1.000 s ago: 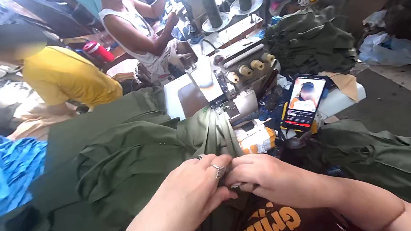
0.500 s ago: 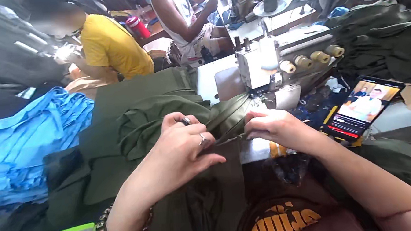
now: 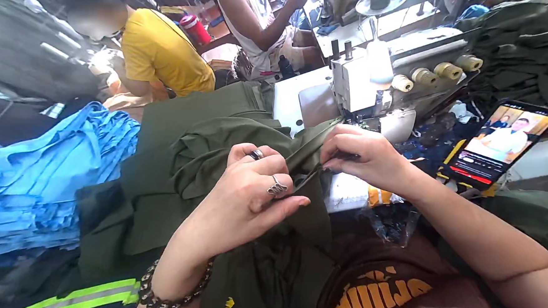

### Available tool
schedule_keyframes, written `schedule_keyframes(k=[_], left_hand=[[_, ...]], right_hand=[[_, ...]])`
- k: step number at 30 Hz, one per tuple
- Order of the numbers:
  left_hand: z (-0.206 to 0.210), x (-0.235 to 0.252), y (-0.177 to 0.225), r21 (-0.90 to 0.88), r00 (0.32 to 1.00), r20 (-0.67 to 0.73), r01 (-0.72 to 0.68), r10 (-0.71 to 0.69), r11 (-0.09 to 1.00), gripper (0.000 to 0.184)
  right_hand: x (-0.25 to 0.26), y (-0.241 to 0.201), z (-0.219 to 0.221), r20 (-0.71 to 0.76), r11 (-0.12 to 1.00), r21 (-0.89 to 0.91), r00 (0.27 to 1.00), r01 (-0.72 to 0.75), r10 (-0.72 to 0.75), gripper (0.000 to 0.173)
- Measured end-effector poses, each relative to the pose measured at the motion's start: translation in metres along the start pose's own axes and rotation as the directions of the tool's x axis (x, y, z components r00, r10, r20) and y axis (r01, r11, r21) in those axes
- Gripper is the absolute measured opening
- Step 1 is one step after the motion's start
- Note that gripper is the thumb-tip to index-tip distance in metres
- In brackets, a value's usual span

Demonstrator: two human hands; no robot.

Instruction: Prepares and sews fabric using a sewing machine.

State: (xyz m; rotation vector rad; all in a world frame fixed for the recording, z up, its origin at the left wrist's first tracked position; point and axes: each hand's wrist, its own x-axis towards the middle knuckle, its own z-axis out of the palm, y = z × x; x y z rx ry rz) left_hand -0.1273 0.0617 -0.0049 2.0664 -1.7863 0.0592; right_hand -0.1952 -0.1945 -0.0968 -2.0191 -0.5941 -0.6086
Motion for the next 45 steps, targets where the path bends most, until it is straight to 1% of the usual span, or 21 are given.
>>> schedule_keyframes(k=[2, 4, 7, 9, 11, 13, 15, 17, 19, 25, 30, 33, 35, 38, 39, 40, 41, 42, 43, 44, 45], left_hand=[[0.0, 0.004, 0.005, -0.062, 1.0, 0.007, -0.028, 0.029, 0.998, 0.033], [0.0, 0.011, 0.011, -0.118, 0.999, 0.002, -0.054, 0.055, 0.992, 0.033], [0.002, 0.028, 0.015, -0.209, 0.997, -0.021, -0.071, 0.068, 0.975, 0.033], [0.003, 0.04, 0.015, -0.221, 0.996, -0.026, -0.092, 0.089, 0.971, 0.032], [0.005, 0.052, 0.011, -0.161, 0.994, -0.009, -0.107, 0.107, 0.981, 0.029], [0.009, 0.062, 0.005, -0.084, 0.992, 0.043, -0.117, 0.121, 0.99, 0.025], [0.018, 0.07, 0.0, -0.06, 0.983, 0.109, -0.141, 0.146, 0.988, 0.025], [0.03, 0.076, -0.005, -0.079, 0.971, 0.167, -0.159, 0.17, 0.984, 0.026], [0.037, 0.08, -0.01, -0.103, 0.965, 0.191, -0.165, 0.182, 0.981, 0.026], [0.03, 0.088, -0.021, -0.086, 0.983, 0.129, -0.118, 0.129, 0.989, 0.022], [0.029, 0.095, -0.016, -0.08, 0.994, 0.06, -0.081, 0.086, 0.993, 0.019], [0.037, 0.096, -0.008, -0.088, 0.997, 0.035, -0.07, 0.074, 0.994, 0.017], [0.047, 0.096, 0.002, -0.045, 0.998, 0.032, -0.048, 0.05, 0.998, 0.017], [0.075, 0.094, 0.023, 0.02, 1.0, 0.03, 0.0, 0.0, 1.0, 0.021], [0.088, 0.094, 0.03, 0.04, 0.999, 0.024, 0.022, -0.023, 0.999, 0.022], [0.103, 0.094, 0.038, 0.067, 0.999, 0.004, 0.053, -0.054, 0.996, 0.021], [0.12, 0.093, 0.046, 0.079, 0.995, -0.034, 0.099, -0.097, 0.992, 0.021], [0.137, 0.091, 0.054, 0.09, 0.985, -0.091, 0.155, -0.147, 0.984, 0.021], [0.154, 0.089, 0.062, 0.109, 0.968, -0.156, 0.216, -0.198, 0.97, 0.021], [0.169, 0.086, 0.07, 0.133, 0.947, -0.21, 0.274, -0.243, 0.952, 0.021], [0.181, 0.084, 0.076, 0.162, 0.927, -0.254, 0.321, -0.275, 0.933, 0.02]], right_hand=[[0.001, -0.003, 0.0, -0.005, 1.0, -0.014, 1.0, 0.022, -0.022, 0.013], [-0.003, -0.006, -0.002, 0.016, 0.997, 0.002, 0.997, 0.082, -0.082, 0.013], [-0.019, -0.011, -0.009, 0.027, 0.989, 0.101, 0.993, 0.108, -0.111, 0.013], [-0.036, -0.014, -0.016, -0.032, 0.98, 0.194, 0.998, 0.052, -0.047, 0.014], [-0.062, -0.015, -0.021, -0.077, 0.966, 0.258, 0.996, -0.033, 0.055, 0.017], [-0.094, -0.019, -0.022, -0.098, 0.95, 0.287, 0.983, -0.122, 0.156, 0.019], [-0.125, -0.022, -0.014, -0.121, 0.927, 0.318, 0.961, -0.198, 0.247, 0.017], [-0.151, -0.019, -0.002, -0.133, 0.881, 0.412, 0.941, -0.234, 0.312, 0.015], [-0.164, -0.016, 0.006, -0.138, 0.839, 0.485, 0.925, -0.248, 0.354, 0.015], [-0.146, 0.007, 0.009, -0.178, 0.839, 0.51, 0.931, -0.19, 0.319, 0.017], [-0.119, 0.043, 0.009, -0.258, 0.91, 0.39, 0.932, -0.14, 0.254, 0.018], [-0.106, 0.065, 0.009, -0.28, 0.925, 0.349, 0.926, -0.148, 0.254, 0.018], [-0.1, 0.074, 0.009, -0.282, 0.928, 0.329, 0.92, -0.173, 0.272, 0.017], [-0.097, 0.082, 0.009, -0.307, 0.927, 0.333, 0.911, -0.17, 0.277, 0.016], [-0.097, 0.081, 0.011, -0.335, 0.914, 0.366, 0.893, -0.171, 0.302, 0.016], [-0.098, 0.079, 0.016, -0.388, 0.886, 0.427, 0.849, -0.181, 0.36, 0.017], [-0.099, 0.074, 0.023, -0.454, 0.839, 0.507, 0.766, -0.197, 0.454, 0.019], [-0.101, 0.068, 0.032, -0.492, 0.773, 0.597, 0.664, -0.213, 0.563, 0.021], [-0.103, 0.061, 0.041, -0.473, 0.69, 0.685, 0.577, -0.235, 0.666, 0.024], [-0.107, 0.053, 0.048, -0.389, 0.578, 0.773, 0.523, -0.263, 0.759, 0.026], [-0.112, 0.041, 0.052, -0.257, 0.433, 0.85, 0.483, -0.299, 0.837, 0.026]])
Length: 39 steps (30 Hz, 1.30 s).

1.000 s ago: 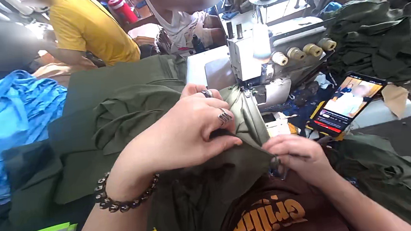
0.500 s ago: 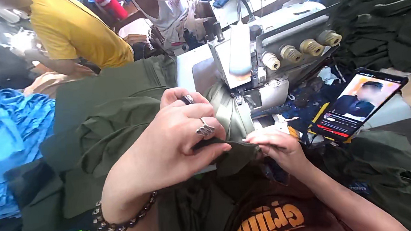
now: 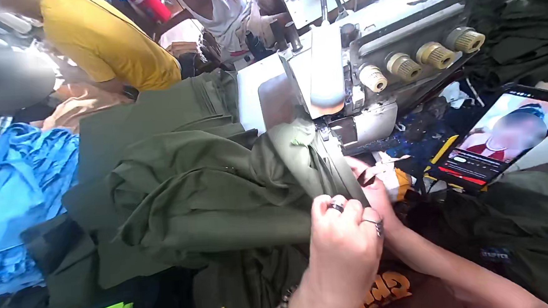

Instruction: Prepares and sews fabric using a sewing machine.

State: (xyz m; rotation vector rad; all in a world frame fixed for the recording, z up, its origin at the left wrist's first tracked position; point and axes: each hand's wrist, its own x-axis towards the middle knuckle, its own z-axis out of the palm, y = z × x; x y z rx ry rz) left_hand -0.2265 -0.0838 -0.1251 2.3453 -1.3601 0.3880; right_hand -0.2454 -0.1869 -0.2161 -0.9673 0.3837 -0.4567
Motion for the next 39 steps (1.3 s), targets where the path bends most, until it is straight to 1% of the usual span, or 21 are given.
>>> schedule_keyframes(k=[2, 4, 7, 8, 10, 12, 16, 19, 21, 23, 24, 25, 26, 28, 30, 32, 34, 35, 36, 37, 39], left_hand=[[0.01, -0.01, 0.008, 0.068, 0.998, -0.034, 0.05, -0.048, 0.996, 0.019], [0.009, -0.015, 0.008, 0.115, 0.998, -0.033, 0.062, -0.058, 0.991, 0.02], [0.007, -0.013, 0.003, 0.133, 0.998, -0.03, 0.055, -0.052, 0.99, 0.02], [0.007, -0.011, 0.001, 0.134, 0.998, -0.032, 0.051, -0.047, 0.99, 0.02], [0.01, -0.005, -0.004, 0.139, 0.998, -0.042, 0.049, -0.044, 0.989, 0.02], [0.014, 0.001, -0.01, 0.155, 0.997, -0.059, 0.06, -0.051, 0.986, 0.02], [0.016, 0.011, -0.025, 0.142, 0.999, -0.037, 0.011, -0.006, 0.99, 0.021], [-0.01, 0.024, -0.05, 0.005, 0.994, 0.074, -0.076, 0.075, 0.997, 0.021], [-0.035, 0.044, -0.08, 0.039, 0.981, 0.121, -0.155, 0.149, 0.987, 0.02], [-0.052, 0.071, -0.116, 0.147, 0.935, 0.216, -0.315, 0.281, 0.938, 0.035], [-0.055, 0.084, -0.132, 0.191, 0.902, 0.271, -0.392, 0.335, 0.9, 0.041], [-0.056, 0.094, -0.146, 0.212, 0.868, 0.318, -0.457, 0.381, 0.864, 0.043], [-0.055, 0.103, -0.158, 0.205, 0.834, 0.351, -0.512, 0.426, 0.834, 0.038], [-0.065, 0.114, -0.173, 0.132, 0.78, 0.395, -0.571, 0.485, 0.81, 0.013], [-0.095, 0.115, -0.178, -0.077, 0.747, 0.372, -0.566, 0.551, 0.821, 0.025], [-0.139, 0.104, -0.157, -0.424, 0.692, 0.397, -0.445, 0.603, 0.789, 0.032], [-0.173, 0.089, -0.118, -0.581, 0.564, 0.493, -0.353, 0.662, 0.733, 0.038], [-0.184, 0.083, -0.096, -0.506, 0.522, 0.562, -0.396, 0.642, 0.766, 0.041], [-0.189, 0.077, -0.083, -0.351, 0.524, 0.634, -0.459, 0.568, 0.816, 0.045], [-0.191, 0.069, -0.083, -0.163, 0.591, 0.665, -0.482, 0.457, 0.861, 0.049], [-0.189, 0.055, -0.114, 0.176, 0.794, 0.529, -0.449, 0.301, 0.876, 0.05]], right_hand=[[-0.027, -0.013, 0.001, 0.112, 0.96, -0.046, 0.954, -0.276, 0.279, 0.029], [-0.039, -0.032, 0.005, 0.173, 0.908, -0.194, 0.898, -0.372, 0.405, 0.036], [-0.017, -0.061, 0.022, 0.118, 0.785, -0.237, 0.785, -0.572, 0.608, 0.033], [-0.01, -0.068, 0.027, 0.084, 0.772, -0.234, 0.779, -0.59, 0.621, 0.031], [-0.01, -0.064, 0.03, 0.065, 0.823, -0.233, 0.836, -0.518, 0.545, 0.028], [-0.019, -0.026, 0.019, 0.134, 0.9, -0.324, 0.927, -0.292, 0.349, 0.031], [-0.022, 0.005, 0.013, 0.29, 0.758, -0.644, 0.95, 0.105, 0.115, 0.026], [-0.016, 0.005, 0.011, 0.259, 0.929, -0.353, 0.942, -0.112, 0.212, 0.018], [-0.012, 0.003, 0.002, 0.283, 0.942, -0.244, 0.912, -0.231, 0.297, 0.021], [-0.013, -0.001, -0.013, 0.336, 0.935, -0.349, 0.923, -0.064, 0.188, 0.015], [-0.014, -0.002, -0.019, 0.388, 0.881, -0.454, 0.92, 0.132, 0.061, 0.015], [-0.014, -0.004, -0.023, 0.469, 0.761, -0.54, 0.879, 0.359, -0.082, 0.016], [-0.013, -0.006, -0.025, 0.563, 0.608, -0.578, 0.805, 0.544, -0.186, 0.016], [-0.011, -0.007, -0.021, 0.714, 0.391, -0.554, 0.661, 0.735, -0.23, 0.011], [-0.006, 0.0, -0.006, 0.79, 0.343, -0.505, 0.584, 0.792, -0.184, 0.013], [0.002, 0.003, 0.023, 0.811, 0.348, -0.491, 0.565, 0.799, -0.154, 0.017], [0.008, -0.01, 0.065, 0.779, 0.352, -0.561, 0.621, 0.749, -0.082, 0.023], [0.01, -0.019, 0.084, 0.745, 0.364, -0.624, 0.667, 0.692, 0.008, 0.023], [0.012, -0.024, 0.097, 0.701, 0.385, -0.682, 0.706, 0.621, 0.101, 0.025], [0.014, -0.027, 0.105, 0.665, 0.387, -0.724, 0.727, 0.571, 0.17, 0.025], [0.023, -0.02, 0.106, 0.701, 0.324, -0.697, 0.703, 0.639, 0.121, 0.019]])
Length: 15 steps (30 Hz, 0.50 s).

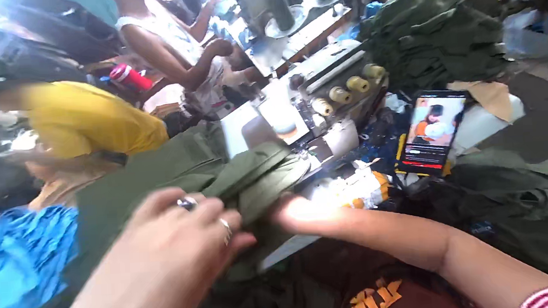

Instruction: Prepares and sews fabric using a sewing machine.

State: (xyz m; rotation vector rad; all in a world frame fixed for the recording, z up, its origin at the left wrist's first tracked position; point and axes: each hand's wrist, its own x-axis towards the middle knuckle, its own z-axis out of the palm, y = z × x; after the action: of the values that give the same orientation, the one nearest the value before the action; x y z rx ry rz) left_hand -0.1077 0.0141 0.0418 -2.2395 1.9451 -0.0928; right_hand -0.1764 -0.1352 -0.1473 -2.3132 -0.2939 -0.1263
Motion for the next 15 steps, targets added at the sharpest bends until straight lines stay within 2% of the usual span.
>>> schedule_keyframes(k=[2, 3, 4, 5, 6, 7, 8, 9, 12, 15], left_hand=[[0.015, -0.017, -0.028, 0.121, 0.978, -0.165, 0.152, -0.131, 0.981, 0.049], [0.02, -0.023, -0.036, 0.133, 0.964, -0.208, 0.194, -0.164, 0.972, 0.048], [0.024, -0.026, -0.04, 0.128, 0.955, -0.234, 0.218, -0.184, 0.968, 0.046], [0.027, -0.027, -0.04, 0.116, 0.948, -0.249, 0.23, -0.197, 0.966, 0.044], [0.028, -0.027, -0.039, 0.098, 0.944, -0.257, 0.237, -0.205, 0.967, 0.043], [0.027, -0.027, -0.037, 0.083, 0.941, -0.269, 0.236, -0.206, 0.968, 0.041], [0.026, -0.026, -0.036, 0.076, 0.938, -0.286, 0.228, -0.198, 0.971, 0.04], [0.023, -0.025, -0.034, 0.074, 0.935, -0.3, 0.222, -0.19, 0.972, 0.039], [0.018, -0.023, -0.032, 0.124, 0.93, -0.329, 0.217, -0.167, 0.968, 0.039], [0.023, -0.024, -0.031, 0.227, 0.935, -0.314, 0.243, -0.166, 0.943, 0.042]], right_hand=[[-0.003, 0.01, -0.021, 0.236, 0.999, 0.036, 0.971, 0.024, -0.031, 0.02], [-0.011, 0.016, -0.03, 0.25, 0.997, 0.065, 0.966, 0.052, -0.066, 0.022], [-0.02, 0.023, -0.038, 0.164, 0.992, 0.089, 0.981, 0.089, -0.103, 0.024], [-0.028, 0.027, -0.046, 0.0, 0.988, 0.091, 0.992, 0.128, -0.128, 0.024], [-0.032, 0.029, -0.053, -0.195, 0.986, 0.067, 0.971, 0.152, -0.137, 0.024], [-0.03, 0.03, -0.059, -0.373, 0.988, 0.018, 0.918, 0.154, -0.136, 0.021], [-0.024, 0.03, -0.065, -0.473, 0.99, -0.04, 0.87, 0.137, -0.14, 0.017], [-0.017, 0.03, -0.07, -0.505, 0.988, -0.113, 0.851, 0.101, -0.145, 0.014], [-0.002, 0.026, -0.061, -0.367, 0.962, -0.272, 0.925, -0.003, -0.1, 0.018], [-0.02, 0.028, -0.036, -0.299, 0.967, -0.249, 0.945, 0.055, -0.131, 0.018]])
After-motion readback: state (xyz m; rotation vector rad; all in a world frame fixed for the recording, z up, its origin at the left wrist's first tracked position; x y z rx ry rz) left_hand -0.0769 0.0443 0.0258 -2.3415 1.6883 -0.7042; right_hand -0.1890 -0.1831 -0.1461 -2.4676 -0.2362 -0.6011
